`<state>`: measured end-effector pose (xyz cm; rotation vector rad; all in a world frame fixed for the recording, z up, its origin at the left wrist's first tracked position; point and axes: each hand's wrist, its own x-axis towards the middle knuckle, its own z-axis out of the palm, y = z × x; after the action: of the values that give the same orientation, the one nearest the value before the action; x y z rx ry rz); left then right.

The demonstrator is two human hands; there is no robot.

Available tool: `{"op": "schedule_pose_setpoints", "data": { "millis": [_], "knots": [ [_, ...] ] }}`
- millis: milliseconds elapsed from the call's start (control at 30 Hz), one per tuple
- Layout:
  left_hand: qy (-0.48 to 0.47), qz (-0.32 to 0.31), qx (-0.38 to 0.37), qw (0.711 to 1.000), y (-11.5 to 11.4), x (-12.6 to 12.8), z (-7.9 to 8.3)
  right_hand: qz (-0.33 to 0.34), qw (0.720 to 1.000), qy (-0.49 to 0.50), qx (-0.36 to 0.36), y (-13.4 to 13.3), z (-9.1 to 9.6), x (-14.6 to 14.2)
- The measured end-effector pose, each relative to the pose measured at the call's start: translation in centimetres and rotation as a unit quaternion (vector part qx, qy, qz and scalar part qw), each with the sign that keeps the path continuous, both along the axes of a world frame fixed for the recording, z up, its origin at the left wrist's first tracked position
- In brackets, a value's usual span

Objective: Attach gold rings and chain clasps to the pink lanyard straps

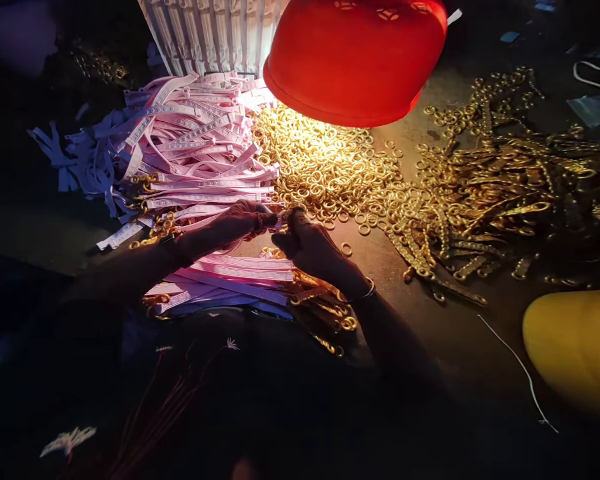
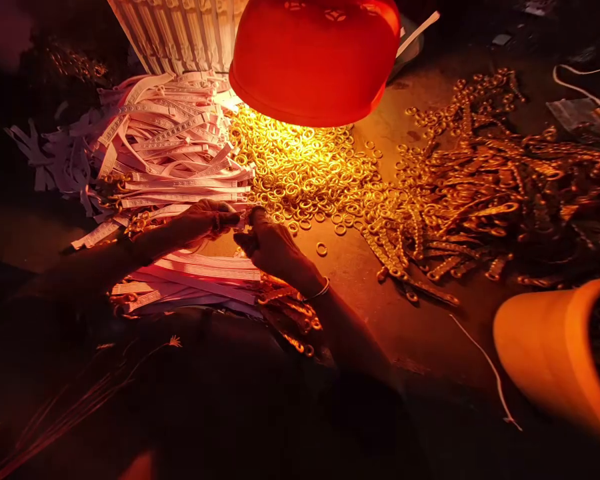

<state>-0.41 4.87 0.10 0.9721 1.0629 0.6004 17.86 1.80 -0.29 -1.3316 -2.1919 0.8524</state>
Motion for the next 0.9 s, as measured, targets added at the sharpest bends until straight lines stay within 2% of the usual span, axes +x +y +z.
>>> {"op": "schedule_pose_setpoints", "data": {
  "millis": [67, 133, 233, 333, 467, 633, 800, 900],
  "knots": [
    [0.022, -0.037, 0.001, 0.999, -1.2, -0.6, 1.4, -0.013, 0.998, -0.053, -0.005, -2.6, 0.9, -0.1],
    [0.046, -0.080, -0.002, 0.996, -2.7, -1.0, 2.1, -0.013, 0.997, -0.072, -0.007, -5.1, 1.2, -0.3],
    [0.052, -0.126, 0.005, 0.991, -5.0, -1.3, 2.0, -0.026, 0.997, -0.062, -0.029, -7.9, 0.9, -0.6],
    [0.035, -0.135, 0.025, 0.990, -6.9, -1.3, 1.2, -0.065, 0.996, -0.021, -0.060, -9.3, 0.1, -0.8],
    [0.039, -0.109, 0.046, 0.992, -7.8, -1.2, 1.2, -0.095, 0.988, 0.053, -0.113, -9.4, -0.8, -1.2],
    [0.022, -0.090, 0.010, 0.996, -7.5, -1.0, 1.1, -0.043, 0.976, 0.132, -0.166, -8.5, -1.4, -1.7],
    [0.008, -0.086, -0.023, 0.996, -7.2, -0.6, -0.3, -0.014, 0.985, 0.086, -0.146, -7.8, -1.1, -1.8],
    [0.023, -0.094, -0.003, 0.995, -6.6, -0.3, -0.3, -0.005, 0.989, 0.053, -0.139, -7.2, -0.5, -1.6]
  ]
}}
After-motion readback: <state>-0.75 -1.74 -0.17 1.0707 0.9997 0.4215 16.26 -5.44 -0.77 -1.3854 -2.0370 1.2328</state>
